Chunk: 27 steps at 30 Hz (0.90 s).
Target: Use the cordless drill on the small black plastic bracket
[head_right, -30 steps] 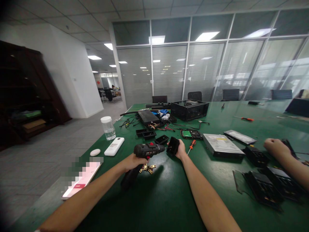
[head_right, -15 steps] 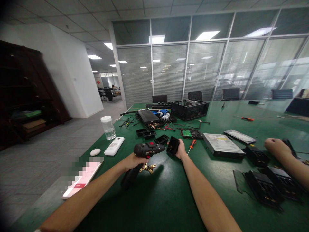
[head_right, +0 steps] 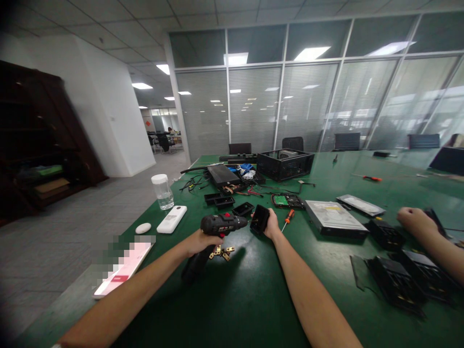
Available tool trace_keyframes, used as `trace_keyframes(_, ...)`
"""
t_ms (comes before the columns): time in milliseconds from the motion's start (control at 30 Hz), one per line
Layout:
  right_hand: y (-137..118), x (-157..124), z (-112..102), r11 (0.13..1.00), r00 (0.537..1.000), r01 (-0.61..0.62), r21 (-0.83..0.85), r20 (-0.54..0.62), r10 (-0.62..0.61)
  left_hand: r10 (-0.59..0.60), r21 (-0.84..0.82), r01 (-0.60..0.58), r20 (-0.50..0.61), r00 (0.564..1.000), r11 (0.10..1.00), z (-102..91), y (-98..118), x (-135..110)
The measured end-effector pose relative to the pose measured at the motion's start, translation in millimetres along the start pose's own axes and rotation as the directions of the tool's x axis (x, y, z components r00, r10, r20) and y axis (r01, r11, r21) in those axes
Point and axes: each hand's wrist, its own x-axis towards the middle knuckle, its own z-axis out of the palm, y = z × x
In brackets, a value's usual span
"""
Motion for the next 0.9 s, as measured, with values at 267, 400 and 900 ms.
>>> trace_keyframes(267, 0.5, 0.5, -1.4, 1.000, 1.000, 0.004, -0.001, 0.012, -0.004, 0.027, 0.031, -0.027, 0.005, 1.000, 0.999, 0.0, 2.9, -1.4)
trace_keyframes(400, 1.1, 0.9, -2.3, 1.000, 1.000, 0.003, -0.005, 0.020, -0.003, 0.037, 0.030, -0.037, 0.017, 0.999, 0.999, 0.3, 2.2, -1.1)
trace_keyframes(900, 0.6, 0.4, -1.4, 1.000, 1.000, -0.006, -0.003, 0.016, 0.006, 0.004, 0.009, -0.004, 0.026, 1.000, 1.000, 0.4, 2.9, -1.1)
